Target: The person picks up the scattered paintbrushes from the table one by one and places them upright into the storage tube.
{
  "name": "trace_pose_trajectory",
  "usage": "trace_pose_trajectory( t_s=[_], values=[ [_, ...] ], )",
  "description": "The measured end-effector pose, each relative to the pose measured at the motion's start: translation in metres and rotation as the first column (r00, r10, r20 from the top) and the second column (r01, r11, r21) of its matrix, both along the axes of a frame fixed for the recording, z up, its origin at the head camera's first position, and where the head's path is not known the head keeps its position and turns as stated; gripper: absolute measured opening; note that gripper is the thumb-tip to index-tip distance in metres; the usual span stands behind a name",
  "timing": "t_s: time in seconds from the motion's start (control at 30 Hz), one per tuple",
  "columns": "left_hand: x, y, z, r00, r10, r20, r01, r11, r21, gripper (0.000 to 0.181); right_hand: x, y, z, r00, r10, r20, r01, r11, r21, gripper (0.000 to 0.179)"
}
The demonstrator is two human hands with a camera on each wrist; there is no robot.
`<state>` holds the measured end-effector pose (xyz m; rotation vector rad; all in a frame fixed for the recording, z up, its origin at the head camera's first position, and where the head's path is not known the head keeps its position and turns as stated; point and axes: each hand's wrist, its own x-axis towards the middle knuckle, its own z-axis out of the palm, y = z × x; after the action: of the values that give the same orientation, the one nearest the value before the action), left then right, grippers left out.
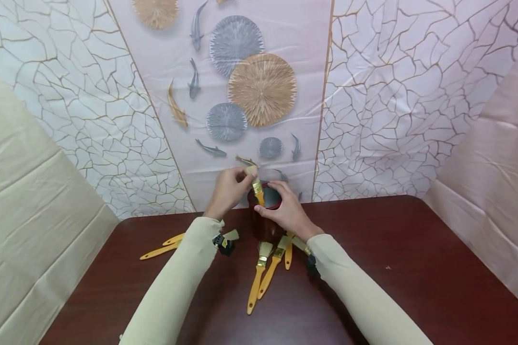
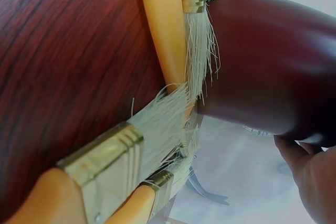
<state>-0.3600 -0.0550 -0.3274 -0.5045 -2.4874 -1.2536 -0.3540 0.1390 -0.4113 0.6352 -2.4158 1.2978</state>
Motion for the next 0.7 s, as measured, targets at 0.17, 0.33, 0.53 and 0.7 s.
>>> trace_pose_trajectory(
  t_s=[0.17, 0.33, 0.53, 0.7],
  values=[
    [-0.007, 0.001, -0.014, 0.998, -0.001, -0.067, -0.007, 0.992, -0.125, 0.026, -0.001, -0.004, -0.001, 1.000, -0.017, 0.003, 0.017, 1.000, 0.002, 0.082],
    [-0.009, 0.004, -0.021, 1.000, 0.012, 0.000, -0.012, 0.985, -0.169, 0.027, -0.001, -0.004, 0.001, 1.000, 0.004, -0.004, -0.004, 1.000, 0.011, 0.084],
    [-0.009, 0.005, -0.021, 0.999, 0.024, -0.027, -0.027, 0.992, -0.125, 0.025, 0.001, -0.004, -0.001, 1.000, 0.000, 0.008, 0.000, 1.000, 0.014, 0.086],
    [0.007, -0.002, -0.002, 1.000, -0.001, -0.028, 0.000, 0.998, -0.062, 0.033, 0.001, -0.001, 0.000, 0.999, -0.012, 0.029, 0.012, 1.000, 0.009, 0.087]
  ],
)
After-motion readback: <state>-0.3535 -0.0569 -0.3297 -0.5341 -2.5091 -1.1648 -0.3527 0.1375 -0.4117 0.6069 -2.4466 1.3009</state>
